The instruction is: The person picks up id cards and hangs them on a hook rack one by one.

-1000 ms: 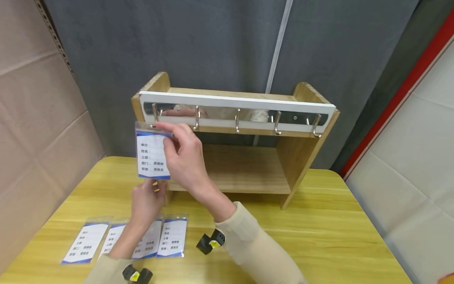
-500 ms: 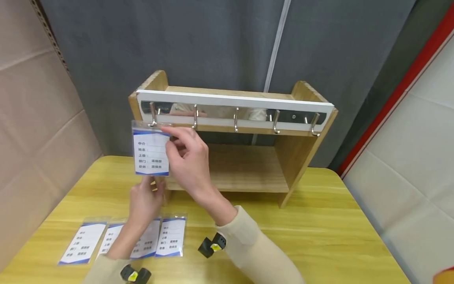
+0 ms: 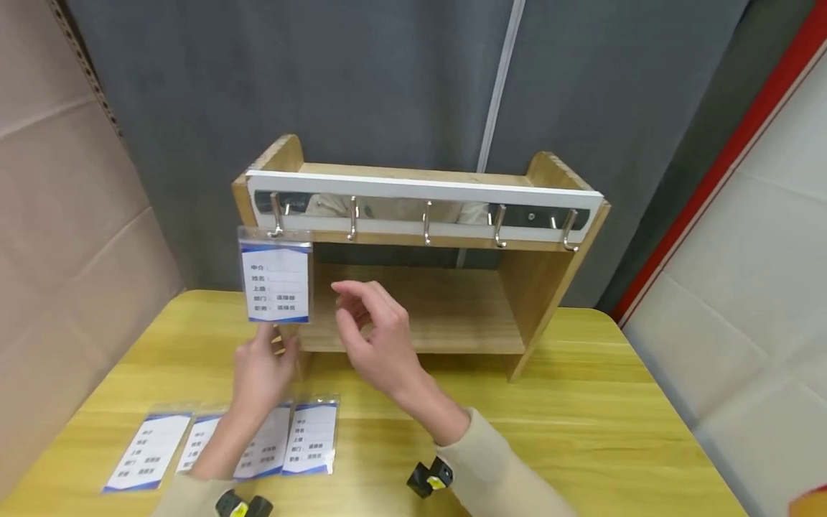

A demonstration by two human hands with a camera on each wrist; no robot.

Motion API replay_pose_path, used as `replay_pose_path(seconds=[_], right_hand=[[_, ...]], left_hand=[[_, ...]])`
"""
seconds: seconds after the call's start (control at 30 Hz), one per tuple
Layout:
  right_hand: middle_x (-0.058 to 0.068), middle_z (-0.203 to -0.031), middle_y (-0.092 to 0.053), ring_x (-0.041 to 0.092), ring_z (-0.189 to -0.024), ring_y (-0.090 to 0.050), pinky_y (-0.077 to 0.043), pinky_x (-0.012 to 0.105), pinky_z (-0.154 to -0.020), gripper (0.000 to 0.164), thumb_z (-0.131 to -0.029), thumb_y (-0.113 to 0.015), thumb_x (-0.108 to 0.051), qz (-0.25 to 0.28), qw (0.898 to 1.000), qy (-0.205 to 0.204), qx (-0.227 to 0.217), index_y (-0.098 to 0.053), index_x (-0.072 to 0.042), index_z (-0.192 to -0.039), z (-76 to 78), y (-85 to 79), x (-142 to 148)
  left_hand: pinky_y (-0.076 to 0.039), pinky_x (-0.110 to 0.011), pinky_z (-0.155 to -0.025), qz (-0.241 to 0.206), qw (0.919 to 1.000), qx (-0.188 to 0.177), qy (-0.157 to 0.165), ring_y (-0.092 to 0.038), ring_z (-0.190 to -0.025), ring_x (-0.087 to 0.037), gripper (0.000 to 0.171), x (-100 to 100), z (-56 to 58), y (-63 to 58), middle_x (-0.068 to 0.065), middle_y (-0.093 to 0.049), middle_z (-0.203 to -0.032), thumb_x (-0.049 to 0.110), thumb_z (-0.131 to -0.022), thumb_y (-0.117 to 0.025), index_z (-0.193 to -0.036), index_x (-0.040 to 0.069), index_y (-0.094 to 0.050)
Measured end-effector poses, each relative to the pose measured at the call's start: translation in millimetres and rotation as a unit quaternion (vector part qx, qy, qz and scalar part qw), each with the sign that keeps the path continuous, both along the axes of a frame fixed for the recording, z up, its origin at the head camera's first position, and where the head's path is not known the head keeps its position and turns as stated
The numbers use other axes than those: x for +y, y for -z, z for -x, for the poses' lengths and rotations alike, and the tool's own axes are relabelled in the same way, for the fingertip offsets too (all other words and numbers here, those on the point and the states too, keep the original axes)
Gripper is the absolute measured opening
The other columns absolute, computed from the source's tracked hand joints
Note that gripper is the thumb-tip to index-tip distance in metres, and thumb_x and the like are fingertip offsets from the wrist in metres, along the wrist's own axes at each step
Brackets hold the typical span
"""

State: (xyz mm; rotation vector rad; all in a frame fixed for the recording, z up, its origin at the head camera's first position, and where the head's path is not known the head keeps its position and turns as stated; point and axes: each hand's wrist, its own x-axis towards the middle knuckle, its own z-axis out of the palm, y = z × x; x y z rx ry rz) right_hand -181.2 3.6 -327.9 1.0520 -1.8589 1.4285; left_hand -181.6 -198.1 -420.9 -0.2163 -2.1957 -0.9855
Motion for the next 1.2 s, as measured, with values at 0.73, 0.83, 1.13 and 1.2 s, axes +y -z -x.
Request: replay_pose_path(seconds=[0.73,0.83,1.13,1.2], right_hand=[[0.008,-0.111,-0.068,0.005,-0.083,-0.061,-0.06,0.021,-0.07,0.045,-0.095,-0.065,0.003,-0.155,0.973,-0.071,-0.158,-0.055,0.002,-0.139,-12.8,79.8,34.0],[0.008,-0.114,-0.067,0.004,-0.084,-0.061,-0.059,0.019,-0.07,0.048,-0.094,-0.067,0.004,-0.173,0.966,-0.072,-0.178,-0.055,-0.001,-0.14,-13.5,85.4,31.0],[0.01,-0.121,-0.064,0.008,-0.092,-0.063,-0.054,0.014,-0.073,0.054,-0.095,-0.07,-0.008,-0.273,0.928,-0.07,-0.242,-0.051,-0.007,-0.146,-8.4,105.7,13.5],[0.01,-0.121,-0.064,0.01,-0.095,-0.064,-0.053,0.013,-0.075,0.055,-0.095,-0.073,-0.012,-0.295,0.92,-0.065,-0.25,-0.052,-0.008,-0.146,-7.8,109.0,9.8]], left_hand=[[-0.062,-0.056,-0.062,0.018,0.9996,0.013,-0.015,-0.071,-0.08,-0.053,0.05,0.6,-0.5,1.3,-0.032,-0.07,-0.088,-0.017,-0.084,-0.069,-0.13,-0.005,-0.055],[-0.062,-0.056,-0.063,0.023,0.9996,0.011,-0.015,-0.071,-0.08,-0.053,0.05,0.8,-0.5,0.6,-0.034,-0.07,-0.09,-0.016,-0.084,-0.069,-0.131,-0.006,-0.055],[-0.063,-0.055,-0.064,0.016,0.9996,-0.008,-0.021,-0.071,-0.083,-0.053,0.051,-0.1,-2.4,-0.4,-0.034,-0.069,-0.094,-0.016,-0.084,-0.07,-0.132,-0.005,-0.055],[-0.063,-0.055,-0.064,0.013,0.9997,-0.012,-0.018,-0.071,-0.083,-0.053,0.05,-0.1,-1.8,0.1,-0.035,-0.069,-0.096,-0.014,-0.085,-0.071,-0.132,-0.004,-0.056]])
